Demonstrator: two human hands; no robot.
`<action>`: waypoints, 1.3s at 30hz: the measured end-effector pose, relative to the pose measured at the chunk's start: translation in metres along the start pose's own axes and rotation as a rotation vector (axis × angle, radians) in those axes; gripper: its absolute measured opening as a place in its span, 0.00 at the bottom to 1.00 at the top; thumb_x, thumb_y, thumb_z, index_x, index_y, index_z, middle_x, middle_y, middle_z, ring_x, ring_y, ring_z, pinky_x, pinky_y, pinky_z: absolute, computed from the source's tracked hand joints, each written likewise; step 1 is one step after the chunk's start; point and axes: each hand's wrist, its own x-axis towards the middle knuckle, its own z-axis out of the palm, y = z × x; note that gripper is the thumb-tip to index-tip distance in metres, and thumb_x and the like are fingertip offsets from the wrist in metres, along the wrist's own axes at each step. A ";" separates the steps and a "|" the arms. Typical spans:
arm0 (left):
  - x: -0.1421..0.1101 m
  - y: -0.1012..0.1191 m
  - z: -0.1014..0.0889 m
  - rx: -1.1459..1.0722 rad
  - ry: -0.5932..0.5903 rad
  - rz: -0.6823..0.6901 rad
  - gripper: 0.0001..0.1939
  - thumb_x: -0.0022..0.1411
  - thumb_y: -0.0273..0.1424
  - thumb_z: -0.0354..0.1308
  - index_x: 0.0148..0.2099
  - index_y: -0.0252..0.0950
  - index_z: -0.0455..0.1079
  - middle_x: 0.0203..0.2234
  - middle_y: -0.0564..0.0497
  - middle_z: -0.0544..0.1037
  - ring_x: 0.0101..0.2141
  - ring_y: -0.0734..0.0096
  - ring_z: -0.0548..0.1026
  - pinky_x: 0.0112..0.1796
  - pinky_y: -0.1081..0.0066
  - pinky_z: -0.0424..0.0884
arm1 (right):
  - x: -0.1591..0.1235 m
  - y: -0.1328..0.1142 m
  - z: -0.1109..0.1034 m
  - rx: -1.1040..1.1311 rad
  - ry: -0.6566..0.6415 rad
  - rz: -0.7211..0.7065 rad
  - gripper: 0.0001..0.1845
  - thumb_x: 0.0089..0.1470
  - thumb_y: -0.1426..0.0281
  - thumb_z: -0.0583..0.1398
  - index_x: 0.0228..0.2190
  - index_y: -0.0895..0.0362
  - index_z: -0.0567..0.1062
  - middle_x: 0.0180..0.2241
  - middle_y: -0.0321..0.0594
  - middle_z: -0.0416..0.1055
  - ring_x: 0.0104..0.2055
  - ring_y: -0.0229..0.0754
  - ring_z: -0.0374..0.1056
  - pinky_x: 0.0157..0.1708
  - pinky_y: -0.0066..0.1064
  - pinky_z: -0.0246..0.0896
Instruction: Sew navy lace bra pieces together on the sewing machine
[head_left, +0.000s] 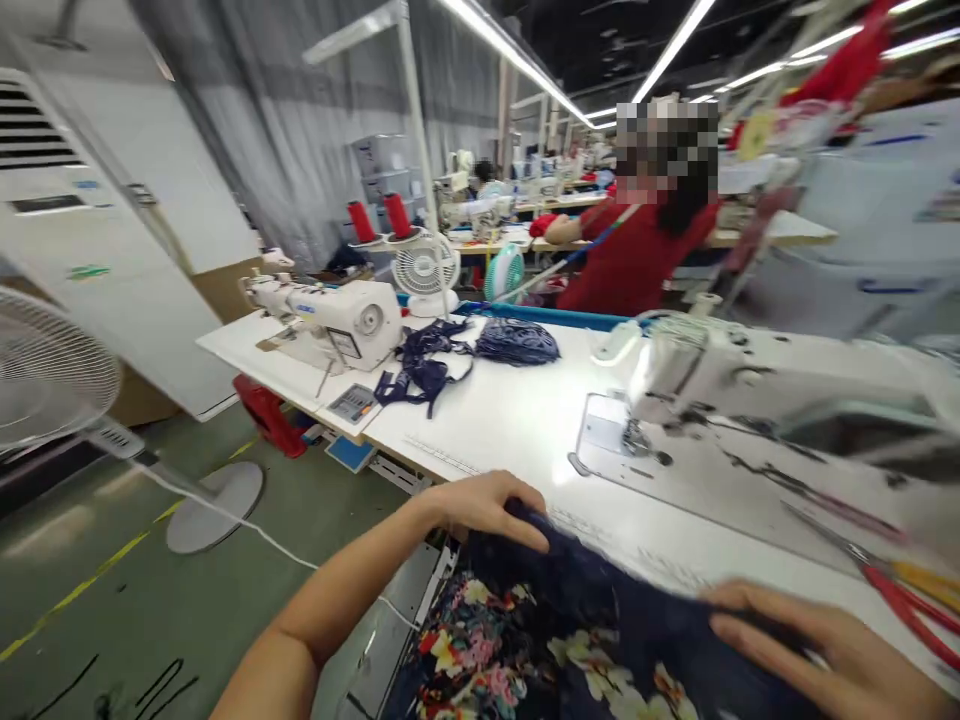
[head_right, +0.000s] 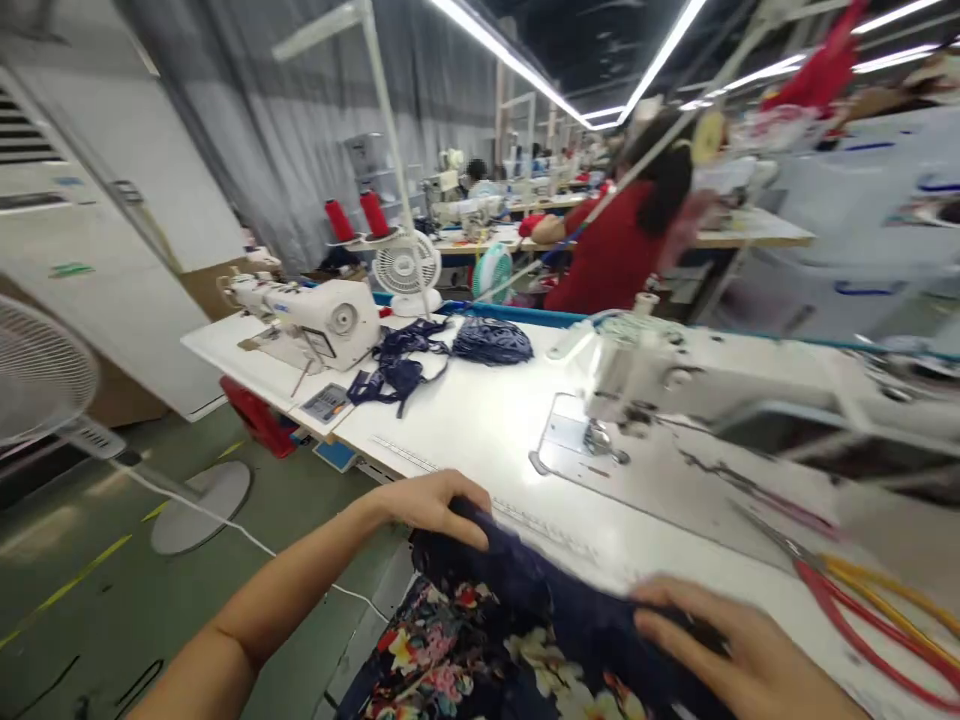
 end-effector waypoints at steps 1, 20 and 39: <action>0.005 -0.002 -0.001 0.058 0.051 0.000 0.14 0.58 0.42 0.64 0.34 0.35 0.72 0.27 0.54 0.72 0.30 0.72 0.69 0.32 0.75 0.63 | 0.000 -0.006 -0.005 0.013 -0.057 0.035 0.21 0.47 0.44 0.60 0.28 0.47 0.79 0.32 0.39 0.77 0.37 0.52 0.73 0.38 0.36 0.69; 0.084 -0.046 -0.023 0.297 0.384 0.082 0.03 0.59 0.31 0.60 0.34 0.38 0.72 0.31 0.53 0.74 0.34 0.69 0.72 0.37 0.71 0.65 | 0.034 -0.004 -0.037 -0.066 0.106 0.021 0.10 0.56 0.60 0.58 0.37 0.51 0.73 0.42 0.40 0.73 0.42 0.46 0.68 0.42 0.37 0.62; 0.108 -0.059 -0.050 0.279 0.381 0.010 0.04 0.61 0.32 0.58 0.34 0.38 0.72 0.32 0.52 0.74 0.35 0.68 0.72 0.39 0.70 0.65 | 0.062 -0.002 -0.060 0.206 -0.147 0.216 0.15 0.51 0.55 0.61 0.35 0.52 0.72 0.36 0.36 0.70 0.40 0.43 0.66 0.41 0.33 0.62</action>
